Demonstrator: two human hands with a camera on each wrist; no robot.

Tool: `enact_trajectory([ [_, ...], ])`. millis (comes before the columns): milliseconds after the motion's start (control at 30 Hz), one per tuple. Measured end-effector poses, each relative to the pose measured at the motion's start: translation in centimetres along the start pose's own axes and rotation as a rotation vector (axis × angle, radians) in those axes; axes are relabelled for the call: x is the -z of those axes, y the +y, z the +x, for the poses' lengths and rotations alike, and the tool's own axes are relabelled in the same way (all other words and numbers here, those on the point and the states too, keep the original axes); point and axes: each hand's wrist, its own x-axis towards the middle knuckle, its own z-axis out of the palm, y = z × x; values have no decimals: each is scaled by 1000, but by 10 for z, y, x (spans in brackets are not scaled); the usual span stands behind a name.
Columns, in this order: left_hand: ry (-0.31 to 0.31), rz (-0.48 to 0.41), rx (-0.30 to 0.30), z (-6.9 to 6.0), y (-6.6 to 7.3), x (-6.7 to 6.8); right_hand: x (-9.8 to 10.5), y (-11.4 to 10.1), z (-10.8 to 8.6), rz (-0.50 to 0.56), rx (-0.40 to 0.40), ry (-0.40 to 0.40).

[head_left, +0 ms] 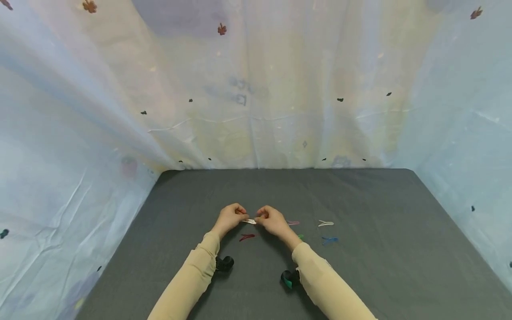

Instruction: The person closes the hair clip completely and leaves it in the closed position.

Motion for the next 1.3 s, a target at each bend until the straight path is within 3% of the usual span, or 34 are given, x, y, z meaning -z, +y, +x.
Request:
enact_trajectory([
  [300,-6,27,-120,-6,42,-21,36,-2,-14,68,0,74],
  [600,-37,-65,-113,-17,62,-67,68,11,-32,91,-13,64],
  [733,-34,-55,-124,-19,69,-84,75,21,-37,103,-24,62],
  [1033,21,56,-169,-18,70,-104,84,48,-43,-25,-76,88],
  [1300,27,104,-173,-14,62,-108,84,59,-40,-100,-98,93],
])
